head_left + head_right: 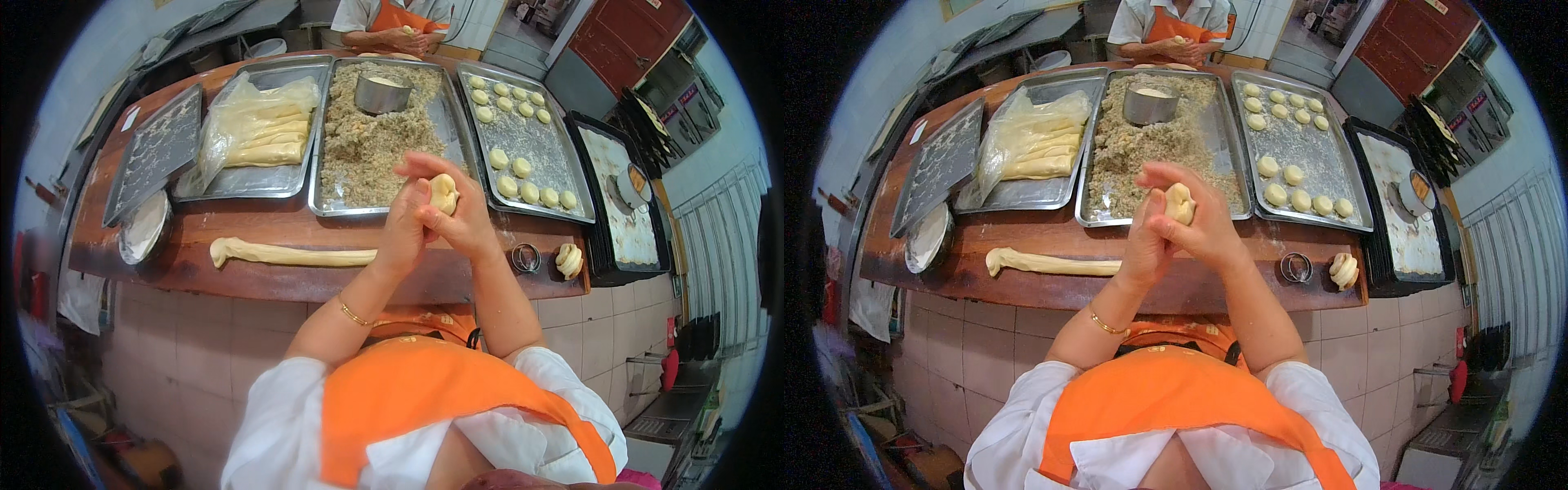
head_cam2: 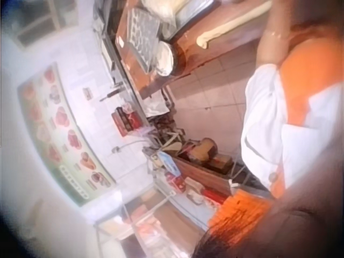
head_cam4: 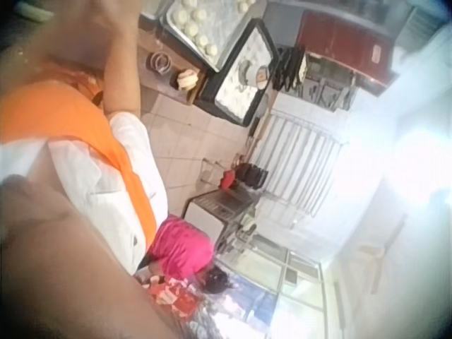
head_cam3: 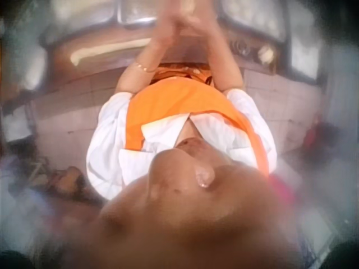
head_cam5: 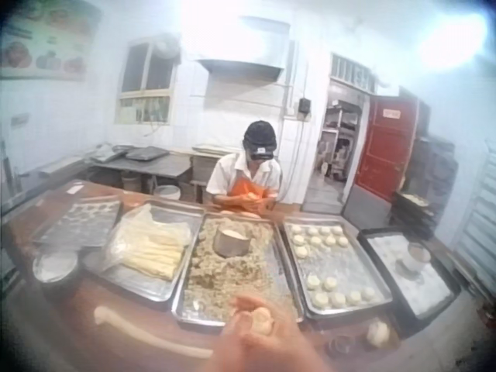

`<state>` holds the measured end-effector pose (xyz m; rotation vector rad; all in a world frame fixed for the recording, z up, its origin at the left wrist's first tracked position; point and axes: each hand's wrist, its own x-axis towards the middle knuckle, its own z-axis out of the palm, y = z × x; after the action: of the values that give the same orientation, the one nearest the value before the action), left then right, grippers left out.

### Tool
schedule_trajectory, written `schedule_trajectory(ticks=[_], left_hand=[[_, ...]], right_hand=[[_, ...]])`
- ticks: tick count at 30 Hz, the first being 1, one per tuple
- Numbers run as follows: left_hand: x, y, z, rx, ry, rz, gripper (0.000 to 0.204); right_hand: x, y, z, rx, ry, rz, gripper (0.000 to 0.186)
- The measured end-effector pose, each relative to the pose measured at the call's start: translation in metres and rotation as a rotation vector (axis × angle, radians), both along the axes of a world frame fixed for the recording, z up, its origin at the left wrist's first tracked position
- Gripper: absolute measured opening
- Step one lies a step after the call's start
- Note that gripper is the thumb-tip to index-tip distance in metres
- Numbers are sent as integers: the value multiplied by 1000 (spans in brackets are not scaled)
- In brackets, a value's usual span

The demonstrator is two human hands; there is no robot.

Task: The person prepares dough buns by hand, taking pieces from a long roll of dough, stuffing them with a crumbly filling from a tray, and shaping them into rounds.

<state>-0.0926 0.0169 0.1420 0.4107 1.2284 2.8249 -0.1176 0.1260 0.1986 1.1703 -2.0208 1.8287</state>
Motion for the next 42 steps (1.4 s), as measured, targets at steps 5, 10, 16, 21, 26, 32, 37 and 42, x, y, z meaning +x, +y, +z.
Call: schedule_trajectory(ticks=[5, 10, 16, 21, 26, 32, 37, 42], left_hand=[[4, 7, 3, 41, -18, -25, 47], [10, 0, 14, 36, 7, -106, 49], [12, 9, 13, -132, -51, 68, 47], [16, 24, 26, -40, -69, 141, 46], [5, -16, 7, -177, 69, -300, 49], [12, -2, 22, -182, -139, -176, 55], [16, 3, 28, -251, 83, -99, 51], [12, -6, 7, -296, 67, -157, 50]], right_hand=[[5, 6, -8, 30, -246, -118, 78], [6, 3, 6, -62, -55, -82, 57], [1, 9, -5, 135, 164, -155, 39], [2, 13, -11, 65, -3, -185, 42], [12, -2, -5, -141, -49, -151, 52], [11, 16, 1, 50, -288, 16, 53], [-3, 10, -7, -309, -269, 7, 54], [-1, 19, -9, -30, -109, 64, 69]])
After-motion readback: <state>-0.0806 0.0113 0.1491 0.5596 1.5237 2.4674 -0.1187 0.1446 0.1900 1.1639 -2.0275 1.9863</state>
